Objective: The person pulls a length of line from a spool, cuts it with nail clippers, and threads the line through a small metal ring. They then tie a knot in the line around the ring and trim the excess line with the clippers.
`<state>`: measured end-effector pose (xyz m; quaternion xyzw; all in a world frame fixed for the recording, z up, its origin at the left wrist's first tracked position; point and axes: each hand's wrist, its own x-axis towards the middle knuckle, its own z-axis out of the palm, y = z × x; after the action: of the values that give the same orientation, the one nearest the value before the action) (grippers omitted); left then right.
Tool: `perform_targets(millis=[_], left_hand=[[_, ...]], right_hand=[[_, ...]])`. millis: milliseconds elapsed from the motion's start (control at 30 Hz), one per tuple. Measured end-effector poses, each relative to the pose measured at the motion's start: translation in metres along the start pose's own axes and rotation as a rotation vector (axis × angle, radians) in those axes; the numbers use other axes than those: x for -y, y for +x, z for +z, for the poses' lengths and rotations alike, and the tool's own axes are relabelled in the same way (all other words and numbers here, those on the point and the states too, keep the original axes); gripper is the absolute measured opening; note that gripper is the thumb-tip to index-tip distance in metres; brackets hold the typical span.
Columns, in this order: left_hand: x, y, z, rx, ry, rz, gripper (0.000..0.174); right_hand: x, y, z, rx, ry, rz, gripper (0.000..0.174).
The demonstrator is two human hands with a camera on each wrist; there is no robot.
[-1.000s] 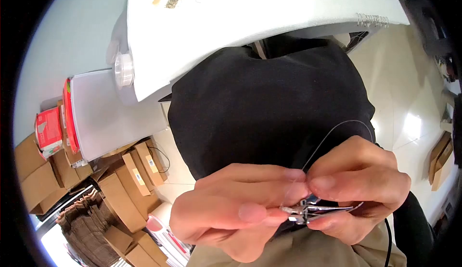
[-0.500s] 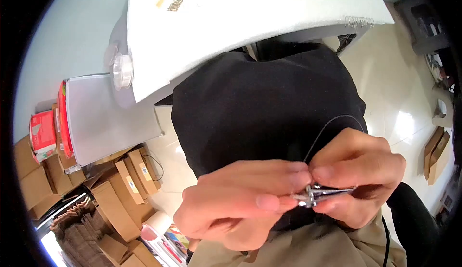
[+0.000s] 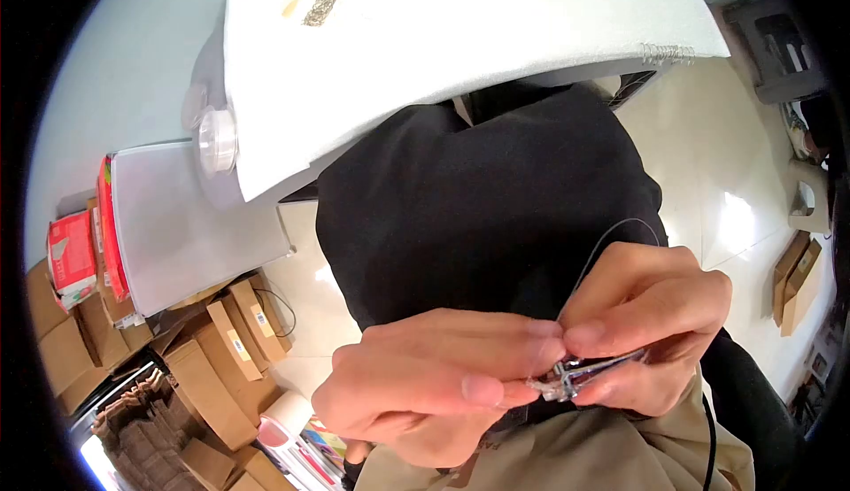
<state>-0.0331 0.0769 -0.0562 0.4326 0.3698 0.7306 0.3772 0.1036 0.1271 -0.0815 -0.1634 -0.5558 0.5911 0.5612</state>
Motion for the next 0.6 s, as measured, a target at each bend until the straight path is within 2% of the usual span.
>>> perform_targets(millis=[100,267,400,500,567,600], left_hand=[[-0.003,-0.002,0.002,-0.023,0.036,-0.019,0.031],[-0.006,-0.001,-0.001,0.067,0.092,-0.040,0.032],[-0.007,-0.004,-0.004,0.126,0.127,-0.059,0.035],[-0.011,-0.001,-0.015,0.311,0.190,-0.074,0.032],[-0.013,0.000,-0.014,0.314,0.204,-0.107,0.026],[-0.015,0.001,-0.008,0.232,0.190,-0.141,0.023]], right_hand=[[0.000,0.001,-0.001,0.014,0.020,-0.003,0.027],[0.004,0.001,-0.003,0.039,0.005,0.006,0.029],[0.009,-0.005,0.000,-0.024,0.008,0.037,0.029],[0.013,-0.005,-0.003,0.037,-0.040,0.066,0.030],[0.015,-0.004,-0.005,0.076,-0.089,0.081,0.031],[0.015,-0.004,-0.004,0.071,-0.109,0.087,0.031]])
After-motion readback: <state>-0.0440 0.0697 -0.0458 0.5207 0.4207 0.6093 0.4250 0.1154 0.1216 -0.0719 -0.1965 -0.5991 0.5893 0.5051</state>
